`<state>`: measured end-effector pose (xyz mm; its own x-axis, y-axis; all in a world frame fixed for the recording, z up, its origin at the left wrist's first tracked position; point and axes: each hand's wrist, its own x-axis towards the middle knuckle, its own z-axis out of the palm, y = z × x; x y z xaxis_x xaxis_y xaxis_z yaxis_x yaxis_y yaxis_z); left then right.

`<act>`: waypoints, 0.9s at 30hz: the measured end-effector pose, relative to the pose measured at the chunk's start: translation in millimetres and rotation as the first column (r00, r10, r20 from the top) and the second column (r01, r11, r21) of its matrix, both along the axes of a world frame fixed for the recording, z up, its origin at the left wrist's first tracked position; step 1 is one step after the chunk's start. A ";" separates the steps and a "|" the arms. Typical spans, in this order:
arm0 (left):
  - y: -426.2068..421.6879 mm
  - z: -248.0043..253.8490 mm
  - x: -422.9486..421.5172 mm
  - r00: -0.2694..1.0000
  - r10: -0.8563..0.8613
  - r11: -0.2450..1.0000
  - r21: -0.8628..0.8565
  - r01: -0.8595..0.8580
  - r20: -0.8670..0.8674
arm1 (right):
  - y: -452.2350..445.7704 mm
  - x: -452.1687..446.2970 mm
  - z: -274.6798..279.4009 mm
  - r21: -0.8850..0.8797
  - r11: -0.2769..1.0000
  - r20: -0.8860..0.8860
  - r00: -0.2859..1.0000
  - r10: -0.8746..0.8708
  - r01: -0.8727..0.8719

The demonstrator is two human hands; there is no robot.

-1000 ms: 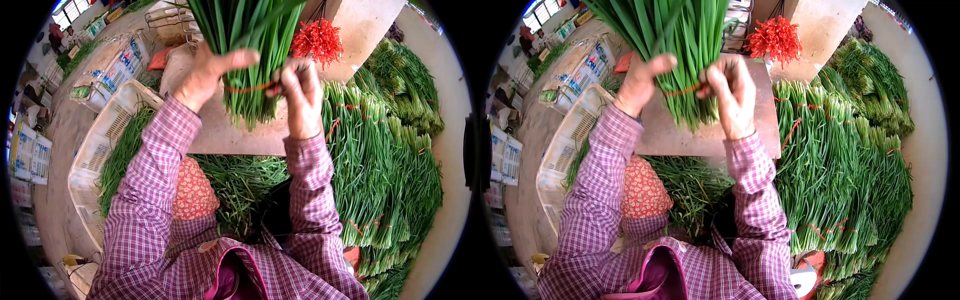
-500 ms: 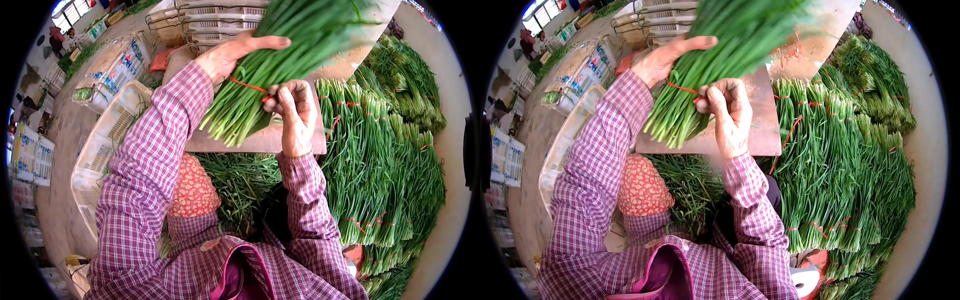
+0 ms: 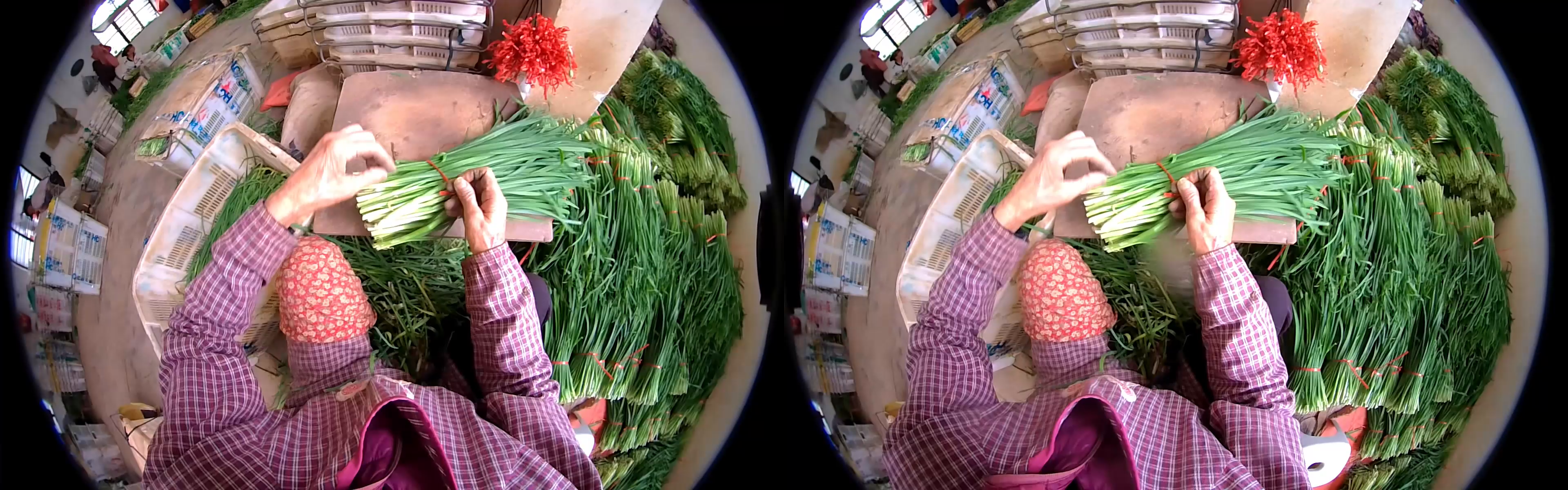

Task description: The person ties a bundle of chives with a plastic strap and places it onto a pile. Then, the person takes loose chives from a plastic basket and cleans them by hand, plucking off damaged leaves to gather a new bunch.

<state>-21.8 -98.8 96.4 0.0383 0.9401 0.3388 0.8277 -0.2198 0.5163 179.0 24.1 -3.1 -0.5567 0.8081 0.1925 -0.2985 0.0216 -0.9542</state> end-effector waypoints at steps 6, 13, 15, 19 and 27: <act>-17.9 -15.1 10.7 0.977 -0.107 0.994 -0.035 0.102 -0.184 | -1.2 2.1 0.1 -0.012 1.000 -0.009 1.000 -0.007 0.007; -6.4 -16.7 18.0 0.961 -0.122 0.992 0.009 0.129 -0.250 | 1.8 0.6 -1.8 -0.005 1.000 0.006 1.000 -0.001 0.001; -6.1 -17.1 19.0 0.948 -0.140 0.987 0.034 0.156 -0.284 | 1.8 0.4 -1.0 -0.027 1.000 -0.014 1.000 0.006 -0.006; -26.6 -5.7 14.7 0.931 -0.114 0.990 0.041 0.136 -0.346 | 4.9 0.7 -4.1 -0.018 1.000 -0.012 1.000 0.010 -0.010; -140.0 41.6 0.8 0.929 -0.170 0.846 -0.532 -0.034 -0.328 | 2.8 -0.7 17.2 0.061 0.998 0.129 0.991 -0.025 0.017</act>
<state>-21.0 -238.8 137.9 0.1288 0.9601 -0.2482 0.9665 -0.0656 0.2480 178.4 26.8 14.1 -0.5633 0.8090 0.1679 -0.1715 0.0844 -0.9816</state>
